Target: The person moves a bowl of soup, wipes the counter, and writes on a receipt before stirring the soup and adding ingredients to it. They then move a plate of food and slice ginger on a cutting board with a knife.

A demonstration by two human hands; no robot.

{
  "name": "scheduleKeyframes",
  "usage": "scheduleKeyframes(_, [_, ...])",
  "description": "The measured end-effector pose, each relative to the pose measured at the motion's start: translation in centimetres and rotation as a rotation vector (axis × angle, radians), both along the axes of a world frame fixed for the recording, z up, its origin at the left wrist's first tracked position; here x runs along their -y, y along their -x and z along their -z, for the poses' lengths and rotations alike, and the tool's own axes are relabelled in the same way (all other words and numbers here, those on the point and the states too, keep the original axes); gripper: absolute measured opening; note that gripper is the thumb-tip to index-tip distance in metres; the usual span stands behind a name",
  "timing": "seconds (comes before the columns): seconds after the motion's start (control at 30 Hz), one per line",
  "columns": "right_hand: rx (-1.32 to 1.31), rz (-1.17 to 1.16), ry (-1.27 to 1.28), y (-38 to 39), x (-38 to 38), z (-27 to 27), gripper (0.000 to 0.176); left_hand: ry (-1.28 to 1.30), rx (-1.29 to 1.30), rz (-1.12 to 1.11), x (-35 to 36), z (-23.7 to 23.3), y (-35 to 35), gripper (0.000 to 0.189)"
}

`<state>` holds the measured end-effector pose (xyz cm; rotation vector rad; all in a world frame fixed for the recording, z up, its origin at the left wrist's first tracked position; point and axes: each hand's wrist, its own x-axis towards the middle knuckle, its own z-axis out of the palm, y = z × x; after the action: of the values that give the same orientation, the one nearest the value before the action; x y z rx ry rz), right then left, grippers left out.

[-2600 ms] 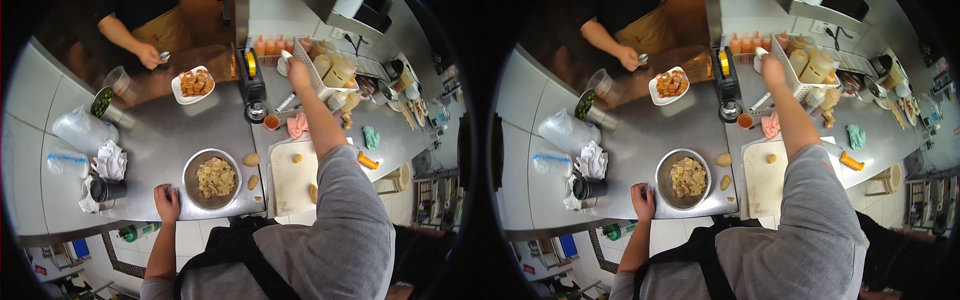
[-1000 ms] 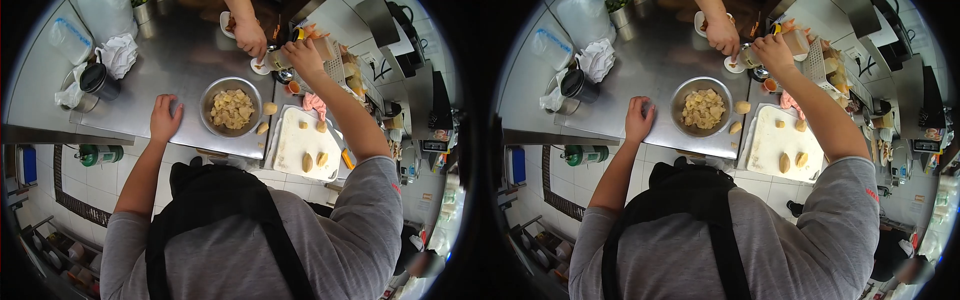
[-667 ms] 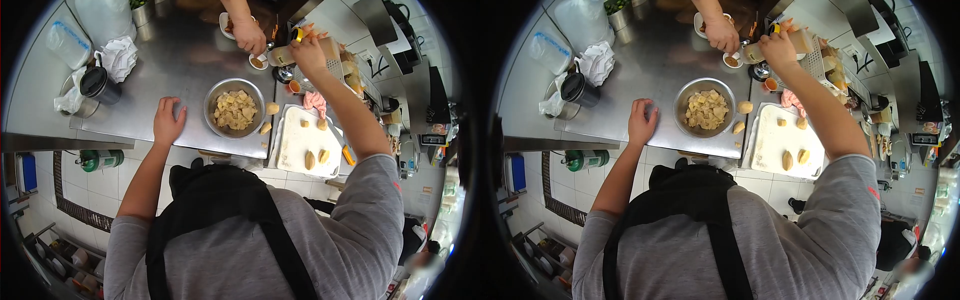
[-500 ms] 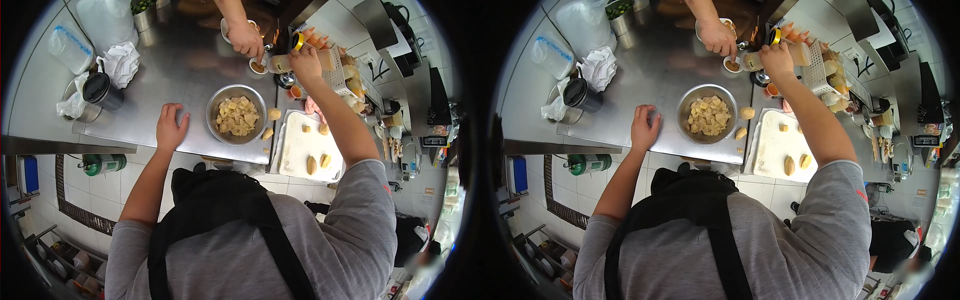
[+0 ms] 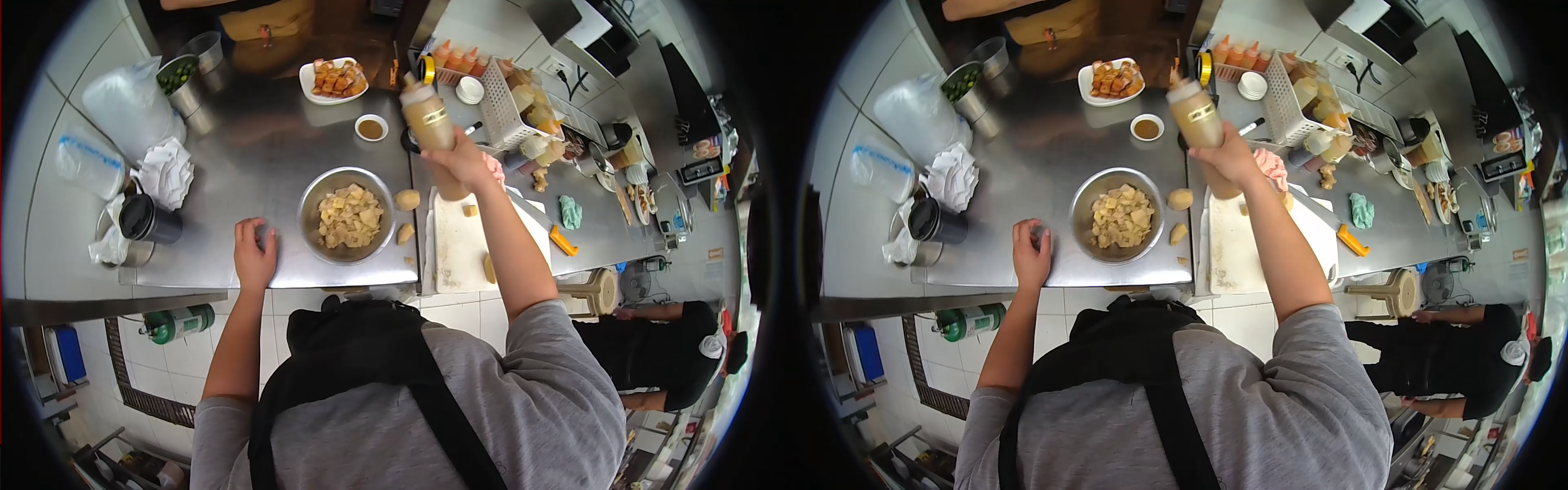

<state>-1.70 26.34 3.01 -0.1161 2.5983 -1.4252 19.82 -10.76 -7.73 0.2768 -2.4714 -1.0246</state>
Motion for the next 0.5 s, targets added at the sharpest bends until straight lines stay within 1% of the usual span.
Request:
scheduleKeyframes(0.07, [-0.326,-0.02,0.139,0.5,-1.9,-4.0,0.062,0.008,-0.004,0.006,-0.1,0.1,0.1,0.025])
scheduleKeyframes(0.13, [-0.57,0.093,0.096,2.1,-4.8,-8.2,0.063,0.021,0.036,-0.02,-0.3,0.1,0.1,0.025])
scheduleKeyframes(0.2, [-0.788,0.309,-0.411,4.0,-8.5,-11.1,0.07,0.032,0.038,-0.024,-0.4,0.1,0.1,0.025])
scheduleKeyframes(0.23, [-0.781,0.311,-0.407,5.6,-10.8,-10.8,0.07,0.037,0.036,-0.031,-0.4,0.1,0.1,0.025])
scheduleKeyframes(0.3, [-1.017,0.42,-0.352,8.3,-14.6,-8.6,0.071,0.039,0.034,-0.028,-0.3,0.4,0.1,0.025])
scheduleKeyframes(0.33, [-1.009,0.42,-0.349,8.4,-15.4,-8.1,0.071,0.035,0.024,-0.025,-0.3,0.6,0.1,0.025])
scheduleKeyframes(0.4, [-0.703,0.645,-0.455,8.8,-16.5,-7.1,0.072,0.039,0.03,-0.03,-0.4,0.5,0.2,0.026])
scheduleKeyframes(0.43, [-0.647,0.693,-0.519,9.1,-17.1,-6.7,0.071,0.039,0.033,-0.033,-0.4,0.5,0.2,0.026])
scheduleKeyframes(0.47, [-0.638,0.694,-0.518,9.3,-17.3,-6.8,0.071,0.043,0.04,-0.031,-0.5,0.4,0.3,0.026])
scheduleKeyframes(0.5, [-0.63,0.638,-0.388,9.4,-17.6,-6.9,0.068,0.049,0.02,-0.032,-0.5,0.4,0.3,0.026])
